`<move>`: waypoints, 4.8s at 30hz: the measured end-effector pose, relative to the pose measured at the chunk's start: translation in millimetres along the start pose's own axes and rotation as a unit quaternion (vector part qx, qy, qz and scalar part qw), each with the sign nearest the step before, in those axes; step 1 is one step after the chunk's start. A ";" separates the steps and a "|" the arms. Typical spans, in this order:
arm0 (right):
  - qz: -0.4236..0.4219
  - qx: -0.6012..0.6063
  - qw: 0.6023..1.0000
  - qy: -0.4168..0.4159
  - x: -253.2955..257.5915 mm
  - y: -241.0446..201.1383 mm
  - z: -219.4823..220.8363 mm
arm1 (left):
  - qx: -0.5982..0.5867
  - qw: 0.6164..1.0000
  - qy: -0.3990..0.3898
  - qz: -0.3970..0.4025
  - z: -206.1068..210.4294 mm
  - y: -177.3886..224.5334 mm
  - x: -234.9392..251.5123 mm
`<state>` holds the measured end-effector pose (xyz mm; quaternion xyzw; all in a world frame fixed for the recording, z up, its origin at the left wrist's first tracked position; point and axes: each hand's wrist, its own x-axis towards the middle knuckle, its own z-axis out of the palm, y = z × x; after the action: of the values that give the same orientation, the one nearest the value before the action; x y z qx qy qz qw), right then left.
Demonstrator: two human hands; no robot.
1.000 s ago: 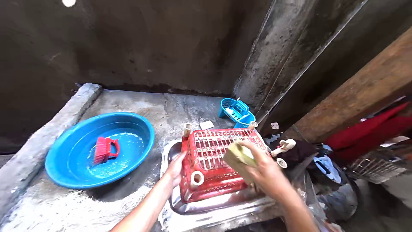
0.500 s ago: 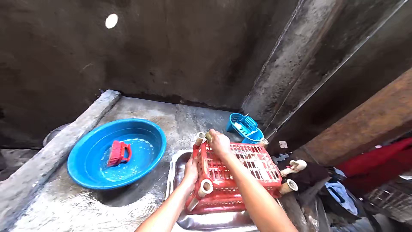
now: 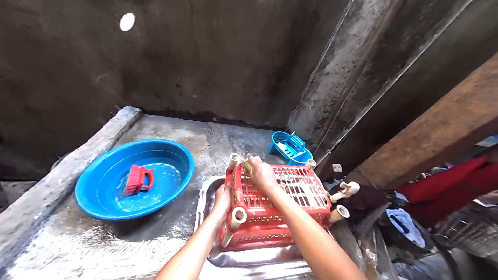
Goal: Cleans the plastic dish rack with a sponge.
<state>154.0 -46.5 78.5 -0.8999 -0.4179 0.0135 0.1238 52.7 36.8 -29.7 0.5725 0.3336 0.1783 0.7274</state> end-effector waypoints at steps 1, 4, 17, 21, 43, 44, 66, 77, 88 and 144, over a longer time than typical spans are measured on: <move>0.029 -0.009 1.000 0.006 16.7 7.0 -2.0 | -0.001 1.000 0.001 0.001 0.1 0.9 0.1; 0.109 -0.041 0.993 0.009 46.9 31.9 -1.8 | 0.011 1.000 0.001 0.002 0.7 -0.9 -1.5; 0.106 -0.015 0.993 -0.043 -123.5 15.9 -26.3 | -0.077 0.994 -0.052 -0.054 -1.4 10.9 5.9; 0.135 -0.056 0.989 -0.019 -69.2 26.0 -19.9 | -0.086 0.991 -0.069 -0.073 -2.3 9.3 9.8; 0.189 -0.063 0.980 0.004 -84.9 88.9 -40.2 | -0.109 0.988 -0.080 -0.077 -8.0 9.4 10.0; 0.195 -0.069 0.978 0.025 -65.5 101.3 -36.4 | -0.114 0.988 -0.067 -0.081 -12.0 12.8 7.3; 0.295 0.011 0.954 0.061 6.2 42.7 -11.1 | -0.111 0.992 -0.029 -0.045 -20.7 10.7 13.3; 0.106 0.011 0.994 -0.004 6.2 17.5 -11.1 | -0.111 0.993 -0.020 -0.025 -18.0 5.4 10.8; 0.318 -0.142 0.936 0.045 -32.7 156.1 -41.0 | -0.130 0.991 0.012 -0.025 -13.5 10.4 4.7; 0.441 0.058 0.884 0.145 -166.2 65.3 28.6 | -0.097 0.993 -0.063 -0.015 -3.6 1.1 12.2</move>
<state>91.1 -206.5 22.3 -0.9745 0.0461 -0.0398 0.2158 59.1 47.5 -32.6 0.5040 0.2766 0.1629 0.8019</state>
